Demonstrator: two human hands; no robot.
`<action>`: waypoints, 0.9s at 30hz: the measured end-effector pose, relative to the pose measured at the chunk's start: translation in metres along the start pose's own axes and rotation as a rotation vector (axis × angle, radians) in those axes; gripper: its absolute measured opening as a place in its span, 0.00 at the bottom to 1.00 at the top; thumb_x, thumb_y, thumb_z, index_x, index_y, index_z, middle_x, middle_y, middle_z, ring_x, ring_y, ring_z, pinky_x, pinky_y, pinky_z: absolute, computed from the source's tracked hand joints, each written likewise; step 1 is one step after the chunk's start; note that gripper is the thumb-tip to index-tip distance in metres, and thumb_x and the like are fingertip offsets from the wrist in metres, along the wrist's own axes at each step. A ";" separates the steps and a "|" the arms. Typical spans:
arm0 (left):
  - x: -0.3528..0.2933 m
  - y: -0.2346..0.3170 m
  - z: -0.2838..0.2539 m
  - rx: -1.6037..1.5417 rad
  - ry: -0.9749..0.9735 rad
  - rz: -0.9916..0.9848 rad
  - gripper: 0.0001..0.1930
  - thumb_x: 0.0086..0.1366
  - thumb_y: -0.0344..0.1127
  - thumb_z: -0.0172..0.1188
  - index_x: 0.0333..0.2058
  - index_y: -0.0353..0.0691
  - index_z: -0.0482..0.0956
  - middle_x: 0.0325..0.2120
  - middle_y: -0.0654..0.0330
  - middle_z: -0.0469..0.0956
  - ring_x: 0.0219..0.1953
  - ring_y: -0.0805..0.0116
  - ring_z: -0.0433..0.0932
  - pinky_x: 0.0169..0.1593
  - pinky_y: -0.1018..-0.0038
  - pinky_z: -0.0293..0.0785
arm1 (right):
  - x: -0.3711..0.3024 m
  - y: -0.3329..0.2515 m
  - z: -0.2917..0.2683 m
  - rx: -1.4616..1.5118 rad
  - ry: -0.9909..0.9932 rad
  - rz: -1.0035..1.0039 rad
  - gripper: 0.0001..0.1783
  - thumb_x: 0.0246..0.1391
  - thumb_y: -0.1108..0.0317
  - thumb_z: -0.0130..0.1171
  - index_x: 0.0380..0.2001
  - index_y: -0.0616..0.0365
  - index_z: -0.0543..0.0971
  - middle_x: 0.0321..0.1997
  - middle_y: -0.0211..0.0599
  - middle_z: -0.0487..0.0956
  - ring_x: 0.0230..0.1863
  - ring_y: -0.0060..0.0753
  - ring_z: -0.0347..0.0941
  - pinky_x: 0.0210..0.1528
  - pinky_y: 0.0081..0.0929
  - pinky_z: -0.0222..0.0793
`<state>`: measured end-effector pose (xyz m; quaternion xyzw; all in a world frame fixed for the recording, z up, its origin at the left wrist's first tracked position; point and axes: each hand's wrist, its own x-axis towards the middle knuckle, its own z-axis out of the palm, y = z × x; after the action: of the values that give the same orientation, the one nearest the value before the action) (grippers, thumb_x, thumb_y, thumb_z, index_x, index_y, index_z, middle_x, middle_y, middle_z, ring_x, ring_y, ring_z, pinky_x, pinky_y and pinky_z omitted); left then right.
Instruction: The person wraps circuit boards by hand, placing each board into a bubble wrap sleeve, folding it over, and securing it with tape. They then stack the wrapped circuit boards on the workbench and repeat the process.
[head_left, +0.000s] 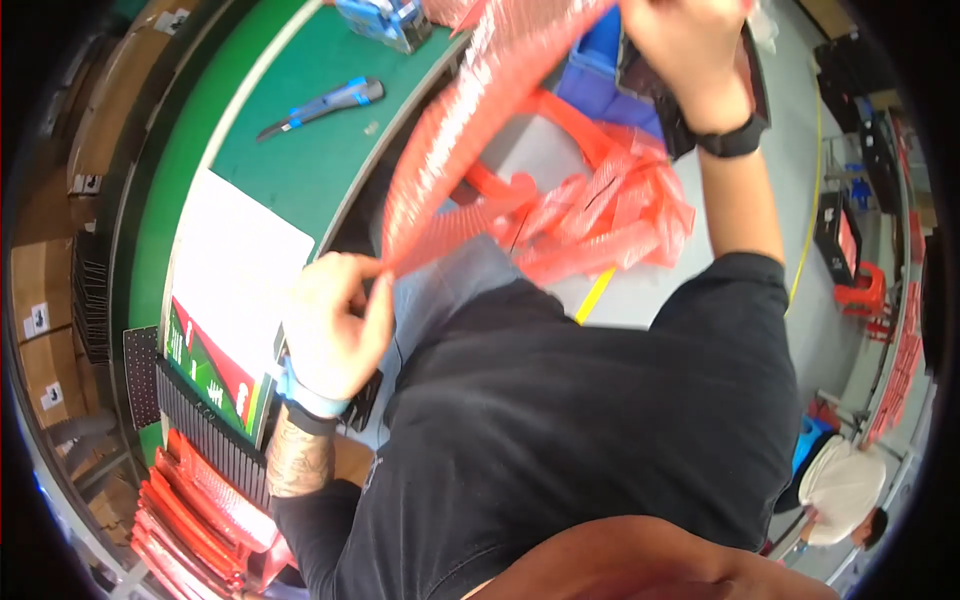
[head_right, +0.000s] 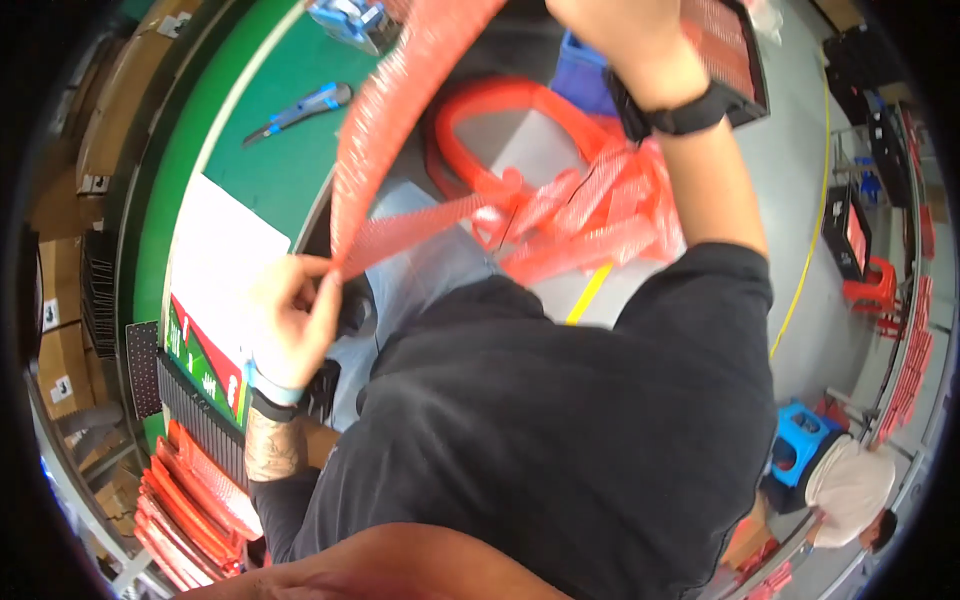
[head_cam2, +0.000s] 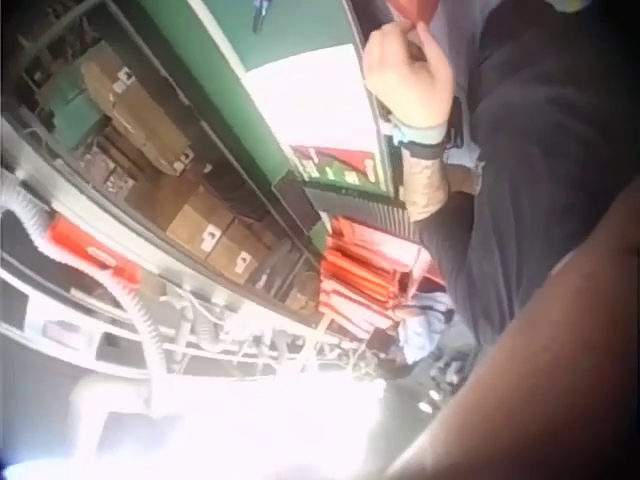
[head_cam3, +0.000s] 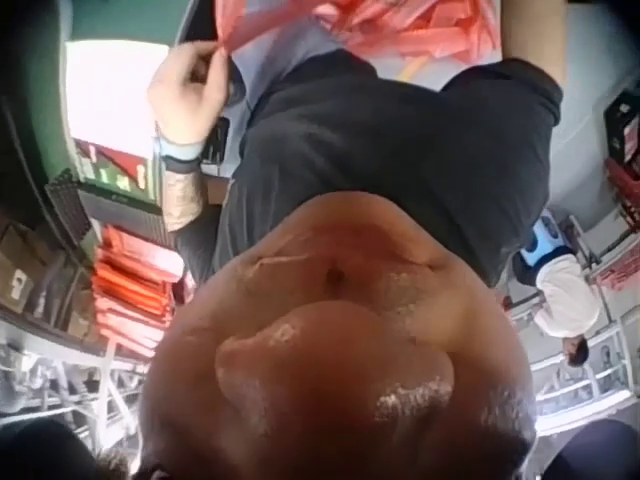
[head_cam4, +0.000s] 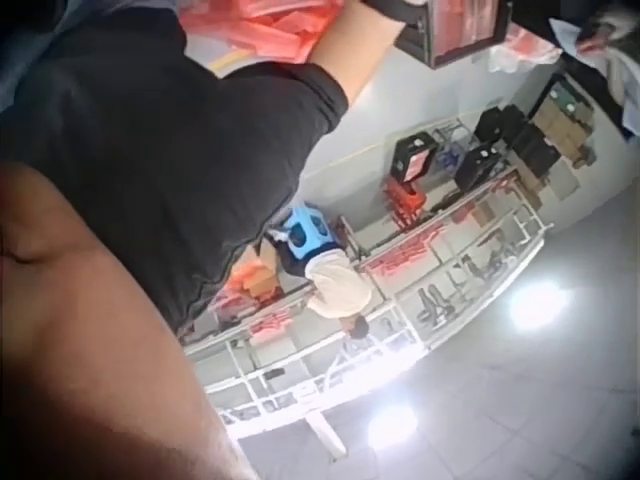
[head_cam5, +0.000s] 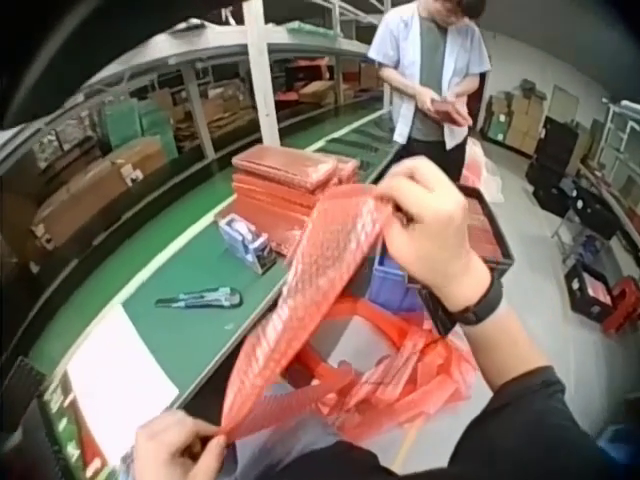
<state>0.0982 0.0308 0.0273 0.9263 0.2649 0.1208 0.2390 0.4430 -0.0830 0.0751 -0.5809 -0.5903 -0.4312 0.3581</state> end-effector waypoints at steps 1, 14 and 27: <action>0.001 0.000 0.001 -0.021 0.003 0.104 0.04 0.56 0.25 0.67 0.31 0.38 0.81 0.28 0.55 0.77 0.30 0.64 0.76 0.33 0.70 0.70 | -0.003 0.000 0.006 0.006 0.062 -0.026 0.09 0.39 0.86 0.56 0.26 0.62 0.77 0.26 0.38 0.74 0.28 0.35 0.74 0.30 0.26 0.70; 0.035 -0.057 0.099 -1.586 -0.479 -0.233 0.11 0.56 0.27 0.70 0.36 0.36 0.78 0.61 0.50 0.67 0.56 0.59 0.75 0.63 0.63 0.66 | -0.077 -0.027 0.088 0.574 -0.165 0.617 0.15 0.52 0.73 0.68 0.44 0.63 0.82 0.50 0.36 0.79 0.48 0.30 0.77 0.45 0.23 0.76; 0.003 -0.025 0.038 -1.052 -0.533 -0.053 0.24 0.58 0.24 0.69 0.54 0.30 0.75 0.45 0.54 0.82 0.49 0.68 0.79 0.55 0.72 0.73 | 0.083 -0.082 0.064 -0.053 -1.044 0.118 0.10 0.44 0.71 0.59 0.30 0.66 0.81 0.30 0.48 0.80 0.43 0.50 0.80 0.46 0.41 0.76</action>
<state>0.1028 0.0367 -0.0172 0.6747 0.1232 -0.0071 0.7277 0.3606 0.0115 0.1205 -0.7595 -0.6453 -0.0783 0.0249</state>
